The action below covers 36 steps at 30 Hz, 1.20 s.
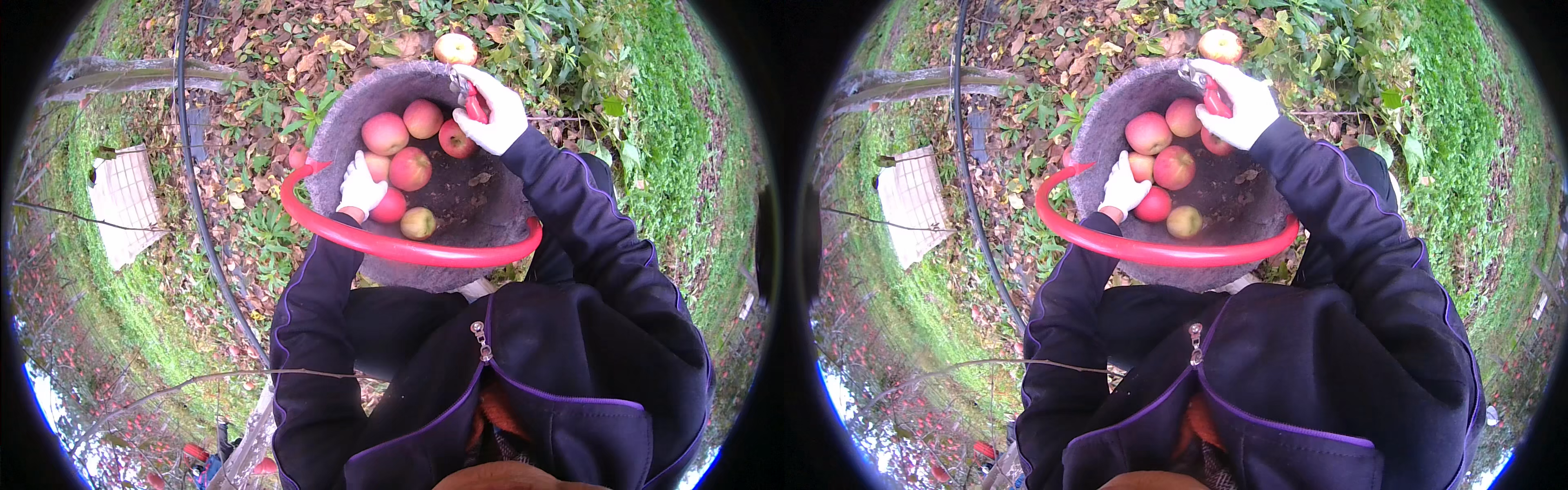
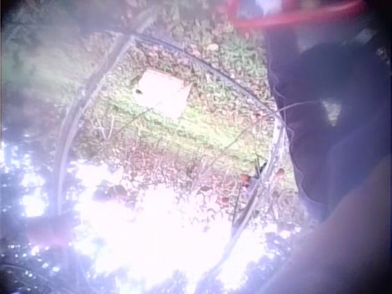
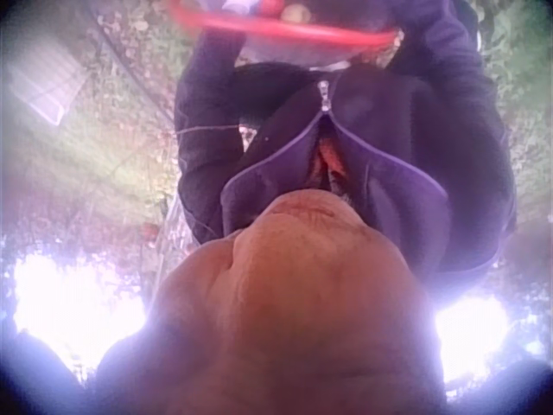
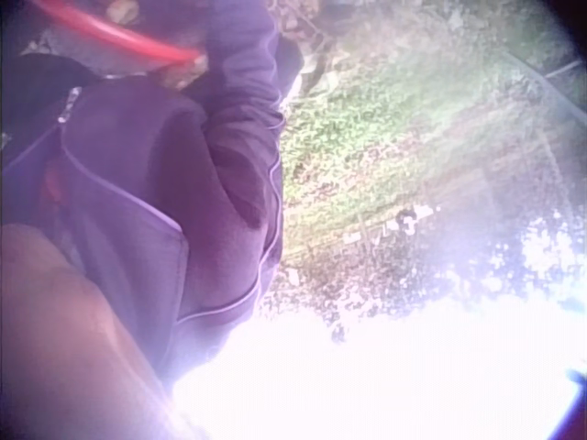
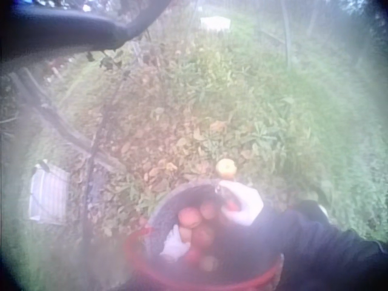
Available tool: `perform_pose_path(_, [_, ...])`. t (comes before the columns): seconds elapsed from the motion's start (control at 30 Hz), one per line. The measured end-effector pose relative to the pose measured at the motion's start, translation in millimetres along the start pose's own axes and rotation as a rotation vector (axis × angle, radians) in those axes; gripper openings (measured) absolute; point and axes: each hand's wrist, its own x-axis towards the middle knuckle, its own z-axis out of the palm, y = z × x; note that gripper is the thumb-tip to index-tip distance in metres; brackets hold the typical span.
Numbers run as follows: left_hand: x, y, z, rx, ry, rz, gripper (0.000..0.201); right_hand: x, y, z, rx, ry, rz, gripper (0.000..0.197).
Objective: The person picks red apples from an apple tree using pruning shears and places them into a bucket. They also transfer apples from the bucket into a white crate and climb a ladder to reach higher branches.
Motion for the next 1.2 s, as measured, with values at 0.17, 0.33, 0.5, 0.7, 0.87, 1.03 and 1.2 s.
perform_pose_path(0.17, [-6.9, -12.3, 2.8, -0.255, 0.018, 0.175, 0.072, -2.4, 2.3, 1.1, 0.082, 0.0, 0.052, 0.059])
perform_pose_path(0.33, [-17.8, -15.5, 25.6, -0.901, -0.064, 0.313, 0.063, -3.5, 7.5, 0.3, -0.021, 0.023, -0.01, 0.06])
perform_pose_path(0.5, [-15.2, -1.3, 31.0, -0.34, -0.213, 0.192, 0.085, -5.0, 12.3, -0.9, -0.049, 0.018, -0.028, 0.06])
perform_pose_path(0.7, [-14.1, 13.4, 29.5, -0.313, -0.175, 0.253, 0.09, -6.7, 15.1, -0.4, -0.068, 0.026, -0.039, 0.06])
perform_pose_path(0.87, [-5.0, 9.4, 30.7, -0.399, -0.208, 0.231, 0.086, -6.6, 10.8, -1.8, -0.081, -0.065, -0.071, 0.055])
perform_pose_path(1.03, [-12.8, 16.7, 5.0, -1.009, -0.386, 0.161, 0.078, -6.8, 4.9, -0.8, -0.079, -0.345, -0.153, 0.055])
perform_pose_path(1.2, [-33.6, 31.9, -53.4, -0.994, -0.134, 0.354, 0.075, -11.2, -8.2, 15.5, -0.227, -0.619, -0.355, 0.051])
